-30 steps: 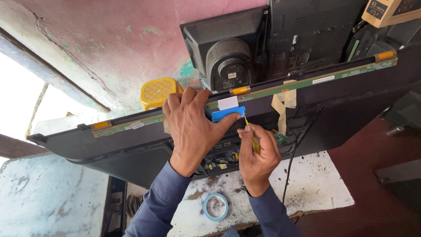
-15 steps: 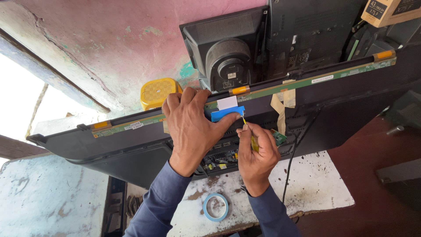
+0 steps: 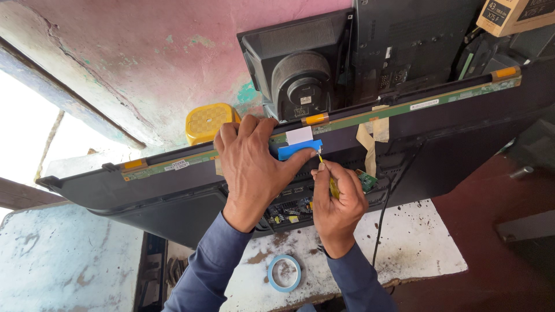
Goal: The person uses a yellow-handled screwdriver to work on a circuit board attached to the back of a disassembled television. They repeatedly press and adjust a small area near a blue-taped section while holding the board steady with their other hand.
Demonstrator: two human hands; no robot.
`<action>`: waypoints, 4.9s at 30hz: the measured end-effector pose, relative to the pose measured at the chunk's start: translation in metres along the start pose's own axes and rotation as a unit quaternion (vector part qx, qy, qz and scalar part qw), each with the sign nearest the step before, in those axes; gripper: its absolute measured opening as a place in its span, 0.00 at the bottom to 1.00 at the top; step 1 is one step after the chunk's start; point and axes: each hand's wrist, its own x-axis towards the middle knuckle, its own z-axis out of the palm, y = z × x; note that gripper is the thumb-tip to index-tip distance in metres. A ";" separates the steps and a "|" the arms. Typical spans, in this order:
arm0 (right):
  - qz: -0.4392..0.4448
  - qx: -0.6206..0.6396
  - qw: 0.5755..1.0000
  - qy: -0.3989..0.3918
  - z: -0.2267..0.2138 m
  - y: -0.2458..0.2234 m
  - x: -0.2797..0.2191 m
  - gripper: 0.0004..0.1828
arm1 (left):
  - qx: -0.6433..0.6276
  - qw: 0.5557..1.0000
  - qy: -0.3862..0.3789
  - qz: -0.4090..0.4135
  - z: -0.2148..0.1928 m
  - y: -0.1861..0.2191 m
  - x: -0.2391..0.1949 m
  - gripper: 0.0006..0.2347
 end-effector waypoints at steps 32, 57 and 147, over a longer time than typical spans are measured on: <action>0.020 0.022 1.000 0.001 0.000 -0.002 0.000 0.05 | -0.002 1.000 0.007 -0.011 -0.002 0.000 -0.001 0.28; 0.021 0.036 0.998 -0.041 -0.012 -0.003 0.004 0.07 | -0.012 0.999 0.029 -0.012 -0.003 -0.002 -0.003 0.25; -0.028 -0.185 0.818 -0.545 -0.049 -0.001 0.211 0.20 | -0.086 0.963 0.203 -0.158 0.083 0.083 -0.045 0.05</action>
